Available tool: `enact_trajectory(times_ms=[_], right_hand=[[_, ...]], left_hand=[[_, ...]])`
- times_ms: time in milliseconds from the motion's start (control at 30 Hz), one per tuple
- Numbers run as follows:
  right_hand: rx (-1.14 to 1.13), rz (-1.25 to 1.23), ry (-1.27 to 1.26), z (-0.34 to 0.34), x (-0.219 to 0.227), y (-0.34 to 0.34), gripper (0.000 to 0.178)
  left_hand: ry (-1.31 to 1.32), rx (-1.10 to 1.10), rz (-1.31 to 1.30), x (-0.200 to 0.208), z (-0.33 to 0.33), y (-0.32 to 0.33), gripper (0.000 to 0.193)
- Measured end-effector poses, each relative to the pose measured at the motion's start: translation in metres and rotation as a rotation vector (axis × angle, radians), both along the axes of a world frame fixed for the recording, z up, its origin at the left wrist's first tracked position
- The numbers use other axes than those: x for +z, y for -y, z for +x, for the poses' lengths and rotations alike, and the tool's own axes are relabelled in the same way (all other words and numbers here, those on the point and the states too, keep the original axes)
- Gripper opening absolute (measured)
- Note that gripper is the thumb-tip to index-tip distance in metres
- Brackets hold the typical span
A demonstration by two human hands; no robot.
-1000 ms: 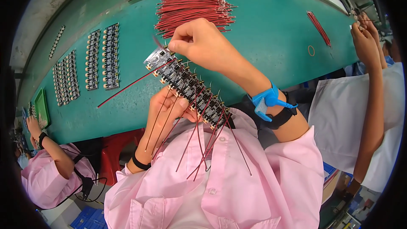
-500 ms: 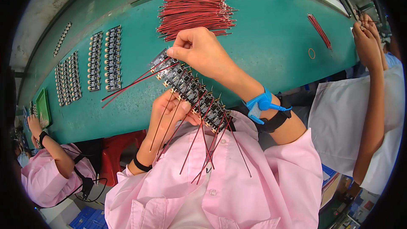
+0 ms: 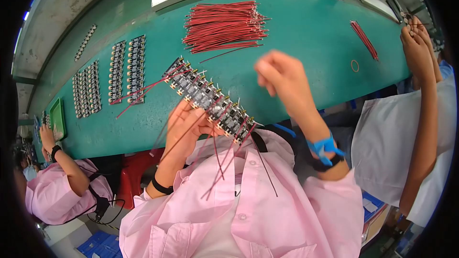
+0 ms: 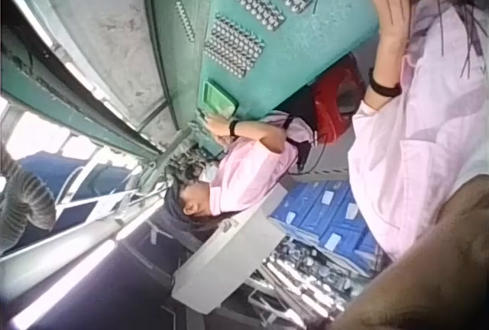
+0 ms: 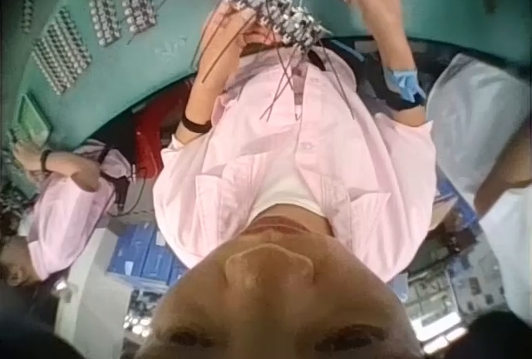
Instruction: The person picks up a red wire from a pile, inserts it into a circuit board, and repeats this for several more wires. They then place the completed board into a tray and pick up a new circuit board to repeat the process.
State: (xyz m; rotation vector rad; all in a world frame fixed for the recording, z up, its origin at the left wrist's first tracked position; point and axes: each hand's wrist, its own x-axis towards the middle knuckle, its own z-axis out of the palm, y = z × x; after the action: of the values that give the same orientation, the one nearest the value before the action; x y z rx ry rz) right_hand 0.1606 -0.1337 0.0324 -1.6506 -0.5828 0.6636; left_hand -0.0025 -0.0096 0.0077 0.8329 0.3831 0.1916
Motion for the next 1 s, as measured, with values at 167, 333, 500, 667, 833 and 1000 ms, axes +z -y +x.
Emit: enact_trajectory(times_ms=[167,333,500,667,833,1000], right_hand=[[0.135,-0.045,-0.343,-0.043,-0.016,0.049,0.016],[0.118,0.246,-0.414,-0.059,-0.019,0.047,0.015],[0.099,0.38,-0.408,-0.052,-0.025,0.049,0.015],[0.115,0.419,-0.38,-0.046,-0.013,0.049,0.015],[0.077,0.372,-0.306,-0.04,-0.007,0.043,0.015],[0.048,0.452,-0.271,-0.033,-0.004,0.034,0.014]], left_hand=[[0.013,0.063,0.007,0.005,0.015,0.0,0.011],[0.051,0.09,0.114,-0.001,0.031,0.01,0.014],[0.054,0.108,0.123,0.007,0.041,0.017,0.009],[0.066,0.055,0.14,0.022,0.049,0.018,0.009],[0.1,0.017,0.17,0.026,0.054,0.008,0.009],[0.1,-0.026,0.162,0.032,0.064,-0.002,0.009]])
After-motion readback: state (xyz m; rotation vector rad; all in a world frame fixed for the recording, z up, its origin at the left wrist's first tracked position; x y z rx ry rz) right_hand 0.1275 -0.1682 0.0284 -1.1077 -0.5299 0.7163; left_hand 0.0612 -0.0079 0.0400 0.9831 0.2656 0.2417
